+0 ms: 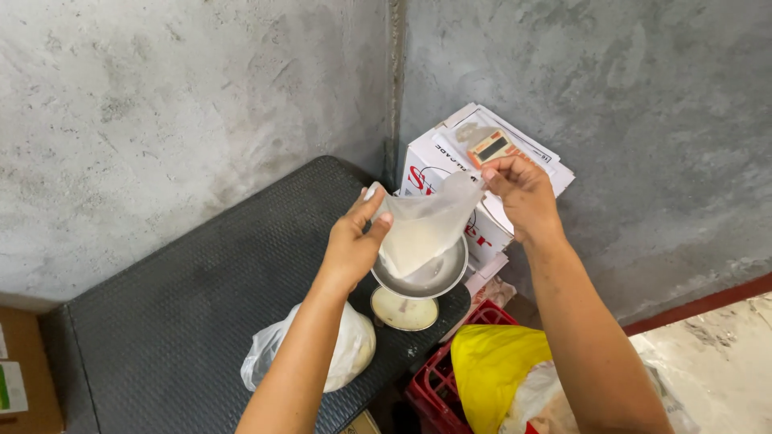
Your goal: Scooping white powder from a bulk bag, weighing it on an analog scale, and portioning it into small plastic bags.
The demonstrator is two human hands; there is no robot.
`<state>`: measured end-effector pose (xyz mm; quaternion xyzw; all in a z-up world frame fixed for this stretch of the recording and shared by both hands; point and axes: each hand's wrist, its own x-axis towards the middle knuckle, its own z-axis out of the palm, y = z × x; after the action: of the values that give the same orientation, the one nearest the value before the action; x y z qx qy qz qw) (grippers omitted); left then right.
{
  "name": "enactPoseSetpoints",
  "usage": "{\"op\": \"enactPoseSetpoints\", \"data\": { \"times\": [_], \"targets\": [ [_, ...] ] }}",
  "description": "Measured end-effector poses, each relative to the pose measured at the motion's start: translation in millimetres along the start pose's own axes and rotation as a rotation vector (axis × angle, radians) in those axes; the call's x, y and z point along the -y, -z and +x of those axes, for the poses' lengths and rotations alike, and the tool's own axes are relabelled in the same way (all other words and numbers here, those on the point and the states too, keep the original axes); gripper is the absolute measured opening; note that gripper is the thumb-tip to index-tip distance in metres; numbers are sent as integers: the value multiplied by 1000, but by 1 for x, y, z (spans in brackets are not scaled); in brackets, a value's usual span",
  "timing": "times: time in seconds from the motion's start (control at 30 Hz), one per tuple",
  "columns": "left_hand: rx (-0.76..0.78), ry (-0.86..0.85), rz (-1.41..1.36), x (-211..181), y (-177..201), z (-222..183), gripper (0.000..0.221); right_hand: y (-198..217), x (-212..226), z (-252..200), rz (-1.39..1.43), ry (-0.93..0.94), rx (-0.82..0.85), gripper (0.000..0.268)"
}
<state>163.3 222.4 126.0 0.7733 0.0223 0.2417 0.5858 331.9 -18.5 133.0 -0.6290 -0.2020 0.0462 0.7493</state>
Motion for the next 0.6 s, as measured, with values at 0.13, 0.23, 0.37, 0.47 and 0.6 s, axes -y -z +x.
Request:
{"op": "enactPoseSetpoints", "data": {
  "times": [0.13, 0.23, 0.37, 0.47, 0.6],
  "targets": [
    [8, -43, 8, 1, -5, -4, 48, 2, -21, -3, 19, 79, 46, 5],
    [-1, -49, 48, 9, -8, -11, 49, -2, -25, -18, -212, 52, 112, 13],
    [-2, -49, 95, -2, -22, -21, 45, -28, -19, -38, -611, -127, 211, 39],
    [80, -56, 125, -20, -41, -30, 41, -36, -59, -41, -710, -176, 263, 44],
    [187, -135, 97, -17, -53, -34, 38, -34, -80, -35, -550, -59, 185, 19]
  ]
}}
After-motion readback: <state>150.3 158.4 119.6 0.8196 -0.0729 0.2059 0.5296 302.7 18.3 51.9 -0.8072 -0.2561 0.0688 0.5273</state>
